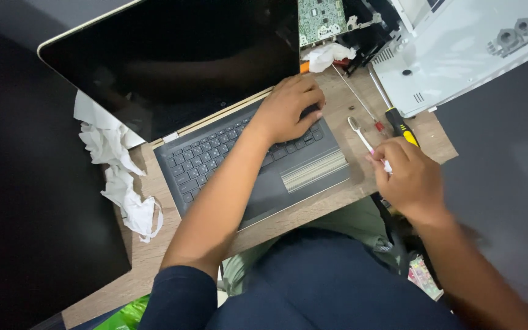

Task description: The person is disassembling a laptop by prying the keyboard assembly from the base and then cleaning the internal components with a brush.

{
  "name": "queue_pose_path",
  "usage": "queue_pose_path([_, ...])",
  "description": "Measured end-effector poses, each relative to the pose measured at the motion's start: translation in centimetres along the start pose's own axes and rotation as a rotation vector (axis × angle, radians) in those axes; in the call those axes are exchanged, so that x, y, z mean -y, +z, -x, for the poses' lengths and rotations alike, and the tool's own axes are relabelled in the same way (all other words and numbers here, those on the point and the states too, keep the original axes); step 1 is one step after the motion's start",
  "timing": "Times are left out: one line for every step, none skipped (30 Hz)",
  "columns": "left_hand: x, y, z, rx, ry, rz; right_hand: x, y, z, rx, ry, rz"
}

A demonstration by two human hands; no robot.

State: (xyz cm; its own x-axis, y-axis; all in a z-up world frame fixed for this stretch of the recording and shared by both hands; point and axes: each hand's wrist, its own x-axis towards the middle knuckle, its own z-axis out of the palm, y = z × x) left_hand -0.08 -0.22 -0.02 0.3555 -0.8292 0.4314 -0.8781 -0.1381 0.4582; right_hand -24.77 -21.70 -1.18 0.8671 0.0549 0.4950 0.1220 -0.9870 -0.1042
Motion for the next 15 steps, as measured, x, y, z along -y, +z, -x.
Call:
queue_pose_path([-0.1, 0.0, 0.0, -0.002, 0.001, -0.001, 0.5, -0.4, -0.3, -0.001, -0.001, 0.001])
queue_pose_path([-0.2, 0.0, 0.0, -0.002, -0.011, -0.008, 1.1, -0.8, -0.6, 0.011, 0.024, -0.034])
queue_pose_path([-0.3, 0.0, 0.1, -0.002, -0.024, -0.015, 1.6, -1.1, -1.0, 0.023, 0.048, -0.069])
queue_pose_path([-0.1, 0.1, 0.0, -0.005, -0.024, -0.018, 1.7, -1.1, -1.2, 0.021, 0.045, -0.069])
queue_pose_path([0.0, 0.2, 0.1, -0.005, -0.023, -0.015, 1.8, -1.1, -1.2, 0.034, 0.036, -0.095])
queue_pose_path([0.1, 0.4, 0.1, -0.005, -0.022, -0.013, 1.8, -1.1, -1.3, 0.047, 0.027, -0.120])
queue_pose_path([0.0, 0.3, 0.1, -0.007, -0.022, -0.015, 2.5, -1.6, -1.9, 0.045, 0.025, -0.120])
queue_pose_path([-0.1, 0.3, 0.1, 0.004, -0.031, -0.030, 3.1, -2.1, -2.5, 0.038, 0.018, -0.122])
queue_pose_path([-0.1, 0.3, 0.0, 0.015, -0.039, -0.045, 3.7, -2.5, -3.0, 0.031, 0.011, -0.123])
queue_pose_path([-0.1, 0.3, 0.1, 0.015, -0.038, -0.047, 4.1, -2.5, -3.0, 0.029, 0.011, -0.123])
queue_pose_path([-0.1, 0.4, 0.1, 0.008, -0.036, -0.041, 4.4, -2.5, -3.0, 0.030, 0.041, -0.113])
queue_pose_path([-0.1, 0.4, 0.1, 0.000, -0.035, -0.036, 4.7, -2.5, -3.0, 0.032, 0.071, -0.104])
queue_pose_path([-0.1, 0.4, 0.1, -0.001, -0.034, -0.037, 4.7, -2.3, -2.9, 0.030, 0.070, -0.103])
queue_pose_path([-0.2, 0.3, 0.1, -0.002, -0.036, -0.034, 4.7, -2.1, -2.8, 0.025, 0.078, -0.077])
queue_pose_path([-0.2, 0.3, 0.1, -0.004, -0.038, -0.030, 4.8, -1.9, -2.7, 0.021, 0.087, -0.051])
